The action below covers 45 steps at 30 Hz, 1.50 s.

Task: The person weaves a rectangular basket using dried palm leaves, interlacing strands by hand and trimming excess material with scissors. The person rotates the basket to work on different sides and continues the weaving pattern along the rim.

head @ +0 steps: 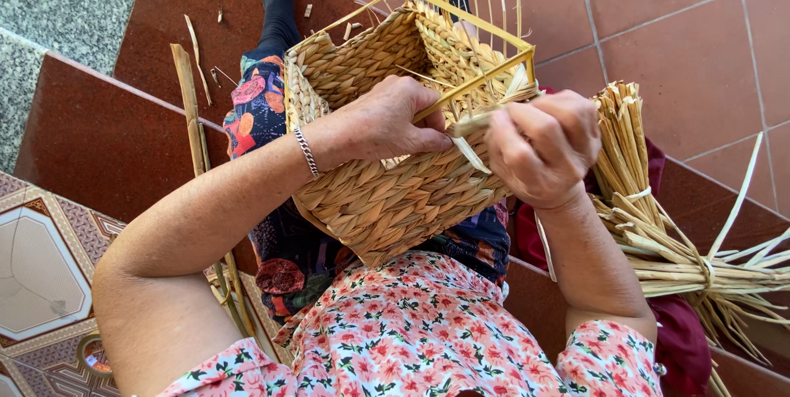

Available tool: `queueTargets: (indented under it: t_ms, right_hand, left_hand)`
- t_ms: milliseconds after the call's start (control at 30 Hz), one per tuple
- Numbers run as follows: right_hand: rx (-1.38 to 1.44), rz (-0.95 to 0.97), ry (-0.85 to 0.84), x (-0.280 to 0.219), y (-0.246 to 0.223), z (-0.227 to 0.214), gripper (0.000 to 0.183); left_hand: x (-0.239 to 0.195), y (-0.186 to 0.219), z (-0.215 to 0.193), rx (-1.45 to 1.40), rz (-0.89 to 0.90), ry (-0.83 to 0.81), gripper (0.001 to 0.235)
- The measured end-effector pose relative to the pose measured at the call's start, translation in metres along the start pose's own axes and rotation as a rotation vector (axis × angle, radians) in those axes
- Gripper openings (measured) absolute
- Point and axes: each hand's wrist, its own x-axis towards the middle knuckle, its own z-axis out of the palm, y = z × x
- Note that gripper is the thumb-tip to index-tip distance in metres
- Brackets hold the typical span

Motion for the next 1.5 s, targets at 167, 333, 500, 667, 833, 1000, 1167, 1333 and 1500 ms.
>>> queueTargets:
  t_ms: [167, 333, 500, 667, 833, 1000, 1167, 1333, 1500]
  right_hand:
    - [0.163, 0.196, -0.086, -0.022, -0.007, -0.019, 0.01]
    - [0.662, 0.779, -0.186, -0.054, -0.01, -0.026, 0.025]
    - [1.092, 1.401, -0.556, -0.052, -0.023, -0.017, 0.028]
    - [0.949, 1.119, -0.572, -0.051, -0.033, -0.012, 0.023]
    - [0.863, 1.104, -0.582, -0.059, -0.047, -0.019, 0.02]
    - [0.852, 0.993, -0.53, -0.054, -0.039, -0.016, 0.018]
    - [0.87, 1.044, -0.49, -0.045, -0.037, -0.013, 0.017]
    - [0.76, 0.96, -0.52, -0.039, -0.039, -0.009, 0.023]
    - [0.768, 0.928, -0.483, -0.04, -0.038, -0.008, 0.024]
  left_hand:
    - [0.001, -0.001, -0.002, -0.017, 0.008, -0.019, 0.029]
    - [-0.002, 0.002, -0.004, -0.055, -0.026, -0.072, 0.028]
    - [-0.003, 0.004, -0.005, 0.003, 0.027, -0.027, 0.03]
    - [0.0, 0.0, -0.003, -0.003, 0.089, -0.025, 0.028]
    - [0.004, -0.004, -0.001, 0.042, 0.116, -0.024, 0.026]
    - [0.002, -0.007, -0.003, 0.033, 0.18, -0.004, 0.029]
    - [-0.003, 0.0, -0.004, -0.176, 0.243, 0.097, 0.055]
    - [-0.015, 0.01, -0.002, -0.034, 0.37, 0.141, 0.062]
    - [-0.016, 0.003, 0.001, -0.057, 0.332, 0.206, 0.031]
